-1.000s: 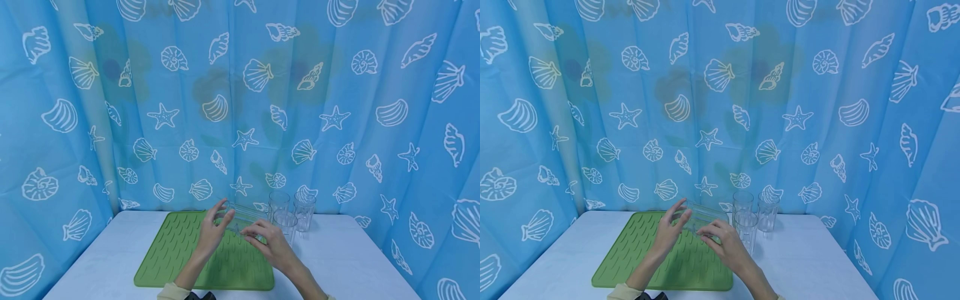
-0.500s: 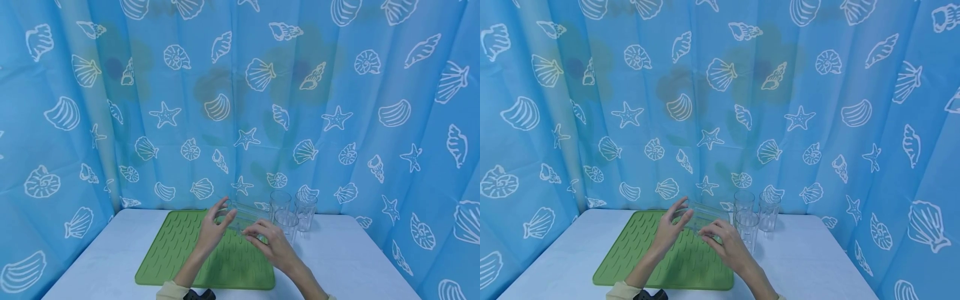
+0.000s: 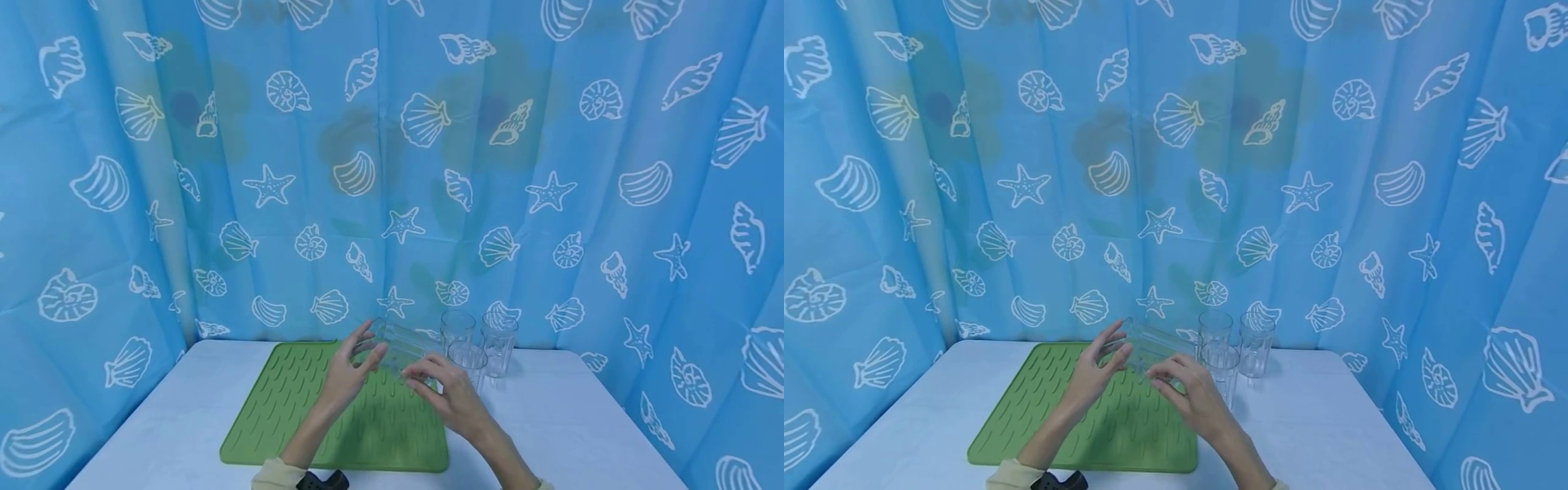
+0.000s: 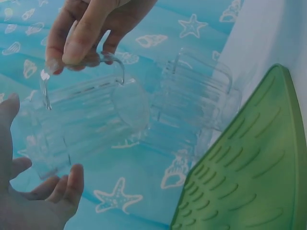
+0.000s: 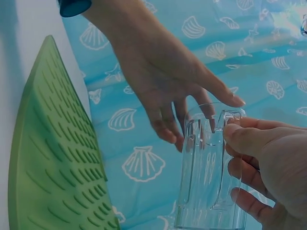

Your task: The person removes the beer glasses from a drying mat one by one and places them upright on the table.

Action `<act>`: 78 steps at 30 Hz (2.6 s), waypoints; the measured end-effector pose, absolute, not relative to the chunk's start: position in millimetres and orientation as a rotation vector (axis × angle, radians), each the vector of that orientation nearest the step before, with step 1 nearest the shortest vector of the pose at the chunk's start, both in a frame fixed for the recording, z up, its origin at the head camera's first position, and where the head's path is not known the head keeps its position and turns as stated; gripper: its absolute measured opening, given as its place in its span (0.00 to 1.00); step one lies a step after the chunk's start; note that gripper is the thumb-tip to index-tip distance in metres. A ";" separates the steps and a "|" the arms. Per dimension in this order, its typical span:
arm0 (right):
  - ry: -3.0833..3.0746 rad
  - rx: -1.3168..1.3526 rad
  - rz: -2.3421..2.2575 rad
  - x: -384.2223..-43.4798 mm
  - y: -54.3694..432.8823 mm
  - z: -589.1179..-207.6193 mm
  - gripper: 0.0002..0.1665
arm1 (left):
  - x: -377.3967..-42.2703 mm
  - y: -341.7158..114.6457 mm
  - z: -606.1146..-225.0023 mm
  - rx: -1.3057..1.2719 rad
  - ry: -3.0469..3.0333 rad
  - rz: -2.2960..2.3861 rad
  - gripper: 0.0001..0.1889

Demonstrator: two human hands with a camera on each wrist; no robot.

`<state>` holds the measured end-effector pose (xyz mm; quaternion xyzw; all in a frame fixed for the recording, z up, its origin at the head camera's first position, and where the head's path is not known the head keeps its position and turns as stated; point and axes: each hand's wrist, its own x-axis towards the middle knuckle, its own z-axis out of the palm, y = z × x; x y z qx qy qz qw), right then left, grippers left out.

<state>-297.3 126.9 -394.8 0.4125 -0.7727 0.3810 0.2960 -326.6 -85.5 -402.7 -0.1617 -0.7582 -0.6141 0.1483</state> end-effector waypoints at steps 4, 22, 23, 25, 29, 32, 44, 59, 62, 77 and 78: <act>-2.061 1.067 1.050 -297.1 129.4 -392.5 0.08 | -326.4 -87.9 -403.6 -0.482 -2.197 -1.802 0.33; -2.027 1.020 1.227 -296.1 148.7 -380.0 0.12 | -310.1 -150.2 -430.1 -0.431 -2.581 -1.247 0.34; -2.027 1.008 1.231 -295.1 150.2 -379.1 0.12 | -308.5 -155.1 -432.8 -0.420 -2.619 -1.202 0.35; -2.026 0.994 1.226 -290.4 152.2 -375.1 0.12 | -304.5 -164.0 -438.5 -0.410 -2.699 -1.108 0.37; -2.030 0.979 1.227 -278.8 156.8 -366.3 0.11 | -295.5 -181.2 -447.2 -0.409 -2.874 -0.939 0.38; -2.038 0.966 1.220 -272.1 162.5 -361.5 0.10 | -290.7 -192.7 -452.8 -0.368 -3.010 -0.810 0.38; -2.127 0.830 1.154 -286.9 212.3 -382.6 0.11 | -289.1 -211.8 -469.5 -0.215 -3.259 -0.614 0.42; -2.228 0.553 1.153 -284.7 267.7 -384.3 0.09 | -288.8 -214.3 -469.0 -0.233 -3.297 -0.587 0.41; -2.240 0.530 1.170 -285.9 276.9 -387.9 0.08 | -288.9 -214.1 -468.6 -0.236 -3.306 -0.593 0.41; -2.418 0.484 1.454 -308.6 308.9 -429.1 0.16 | -289.0 -214.8 -474.2 -0.231 -3.303 -0.583 0.43; -2.428 0.485 1.479 -309.7 310.1 -431.2 0.17 | -289.4 -214.6 -473.7 -0.228 -3.303 -0.584 0.43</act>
